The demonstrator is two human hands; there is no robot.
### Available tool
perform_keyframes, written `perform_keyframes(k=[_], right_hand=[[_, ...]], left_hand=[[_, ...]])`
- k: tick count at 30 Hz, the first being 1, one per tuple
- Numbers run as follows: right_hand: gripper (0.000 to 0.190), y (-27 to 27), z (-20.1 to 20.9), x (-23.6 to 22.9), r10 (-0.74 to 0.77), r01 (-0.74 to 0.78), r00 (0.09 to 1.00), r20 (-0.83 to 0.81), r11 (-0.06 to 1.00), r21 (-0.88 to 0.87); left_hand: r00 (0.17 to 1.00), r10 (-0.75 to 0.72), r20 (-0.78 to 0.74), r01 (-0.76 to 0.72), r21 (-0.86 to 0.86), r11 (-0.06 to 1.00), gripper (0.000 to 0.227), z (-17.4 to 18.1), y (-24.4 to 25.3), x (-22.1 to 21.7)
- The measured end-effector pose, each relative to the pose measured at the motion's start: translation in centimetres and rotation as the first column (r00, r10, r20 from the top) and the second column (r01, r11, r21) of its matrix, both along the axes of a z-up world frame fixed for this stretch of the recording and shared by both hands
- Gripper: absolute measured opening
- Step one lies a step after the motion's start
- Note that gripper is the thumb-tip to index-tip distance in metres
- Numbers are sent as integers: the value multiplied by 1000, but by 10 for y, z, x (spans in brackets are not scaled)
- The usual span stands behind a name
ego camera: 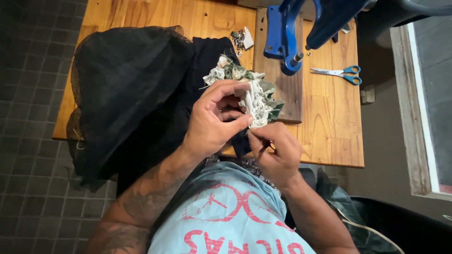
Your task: Using a hand press and manual manipulation to attach and detail decorative elements on a garment
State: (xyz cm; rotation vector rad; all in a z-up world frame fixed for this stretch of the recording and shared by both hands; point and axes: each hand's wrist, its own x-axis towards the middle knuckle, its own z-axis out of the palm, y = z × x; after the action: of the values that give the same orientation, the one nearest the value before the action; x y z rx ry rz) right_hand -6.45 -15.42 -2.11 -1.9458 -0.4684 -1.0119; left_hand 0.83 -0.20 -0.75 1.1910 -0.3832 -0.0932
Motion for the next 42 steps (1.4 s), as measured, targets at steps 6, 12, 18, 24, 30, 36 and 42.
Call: perform_keyframes(k=[6, 12, 18, 24, 30, 36, 42], right_hand=[[22, -28, 19, -17, 444, -190, 772, -456, 845, 501], [26, -37, 35, -14, 490, -282, 733, -472, 850, 445], [29, -44, 41, -3, 27, -77, 957, -289, 984, -162], [22, -57, 32, 11, -96, 159, 987, 133, 759, -632], [25, -58, 45, 13, -43, 172, 981, 188, 636, -752], [25, -57, 50, 13, -47, 182, 980, 194, 605, -775], [25, -58, 47, 15, -55, 215, 973, 225, 570, -793]], left_hand=[[999, -2, 42, 1, 42, 999, 53, 1, 1, 5], [999, -11, 50, 7, 81, 997, 54, 0, -2, 8], [999, -18, 42, 16, 61, 998, 56, -4, -5, 9], [999, -31, 43, 28, 52, 998, 56, -3, -8, 9], [998, -45, 41, 44, 19, 999, 55, 0, -9, 9], [998, -53, 42, 53, 12, 999, 54, 0, -10, 10], [998, -38, 46, 36, 24, 999, 54, 2, -9, 9]])
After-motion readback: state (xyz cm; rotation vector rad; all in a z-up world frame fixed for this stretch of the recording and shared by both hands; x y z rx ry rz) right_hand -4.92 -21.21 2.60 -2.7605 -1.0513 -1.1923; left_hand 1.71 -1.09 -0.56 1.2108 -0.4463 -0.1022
